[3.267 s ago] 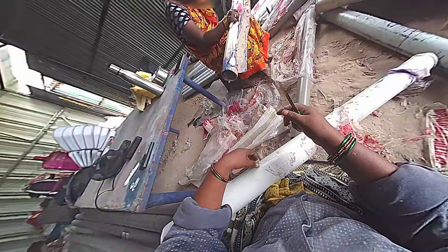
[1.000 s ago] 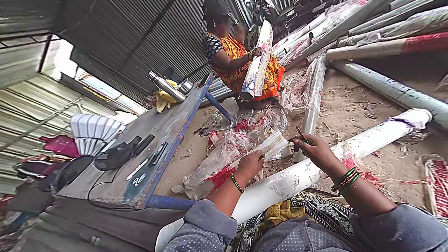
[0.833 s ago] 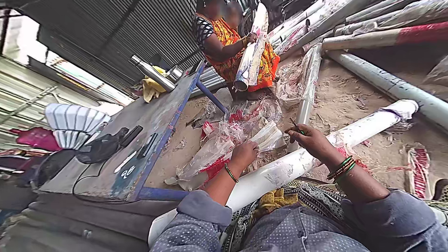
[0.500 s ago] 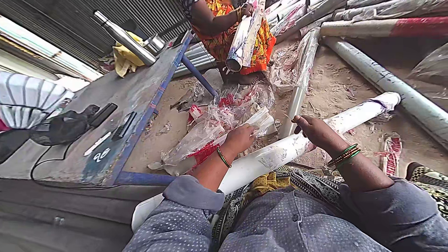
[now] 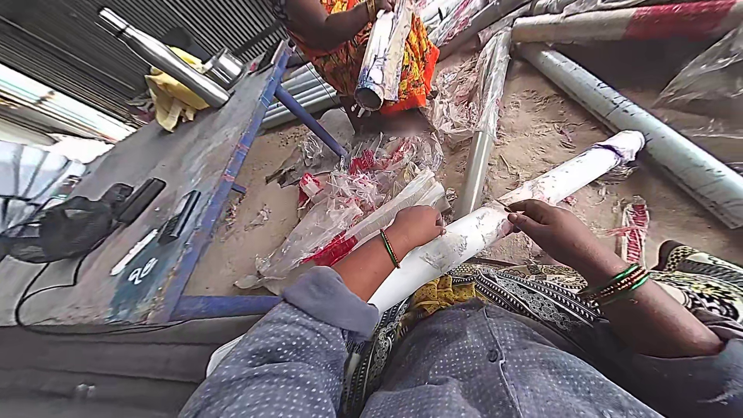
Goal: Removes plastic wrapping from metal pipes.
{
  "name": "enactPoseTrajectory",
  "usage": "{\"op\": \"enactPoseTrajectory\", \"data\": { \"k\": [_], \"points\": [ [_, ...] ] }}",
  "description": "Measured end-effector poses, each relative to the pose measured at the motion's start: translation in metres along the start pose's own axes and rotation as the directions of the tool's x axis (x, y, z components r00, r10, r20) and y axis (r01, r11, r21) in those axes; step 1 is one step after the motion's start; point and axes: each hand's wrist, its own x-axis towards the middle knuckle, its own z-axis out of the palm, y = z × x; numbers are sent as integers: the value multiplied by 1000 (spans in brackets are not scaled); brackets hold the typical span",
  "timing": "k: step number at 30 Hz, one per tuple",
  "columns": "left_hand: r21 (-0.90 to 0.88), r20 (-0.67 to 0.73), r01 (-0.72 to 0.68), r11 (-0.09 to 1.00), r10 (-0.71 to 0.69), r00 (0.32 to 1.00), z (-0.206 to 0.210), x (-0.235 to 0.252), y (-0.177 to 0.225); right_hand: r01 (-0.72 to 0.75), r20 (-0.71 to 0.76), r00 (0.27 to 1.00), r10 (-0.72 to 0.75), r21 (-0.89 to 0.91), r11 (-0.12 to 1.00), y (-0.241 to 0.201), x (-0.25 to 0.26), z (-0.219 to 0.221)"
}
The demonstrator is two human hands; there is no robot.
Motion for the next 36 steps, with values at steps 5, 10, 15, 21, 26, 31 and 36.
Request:
{"op": "enactPoseTrajectory", "data": {
  "k": [5,10,15,21,26,31,36],
  "points": [
    [-5,75,-9,1000,10,997,2,13,7,15,-1,1000,-15,-43,999,6,2,-7],
    [-1,156,-64,998,64,986,-3,14,10,27,44,999,-25,-47,999,4,5,-8],
    [-290,177,-191,938,249,952,-10,5,-3,23,20,1000,-23,-16,1000,8,5,-8],
    [-202,-44,-128,971,122,992,-4,8,-7,52,31,998,-51,-26,998,12,10,-9],
    [-21,62,-46,999,47,997,0,6,15,47,46,998,-45,-36,998,10,8,-8],
    [23,126,-87,996,84,988,0,4,25,59,39,998,-57,-44,997,11,9,-10],
    [-17,114,-293,956,293,949,0,0,13,73,22,997,-71,-52,996,11,7,-13]
  ]
}}
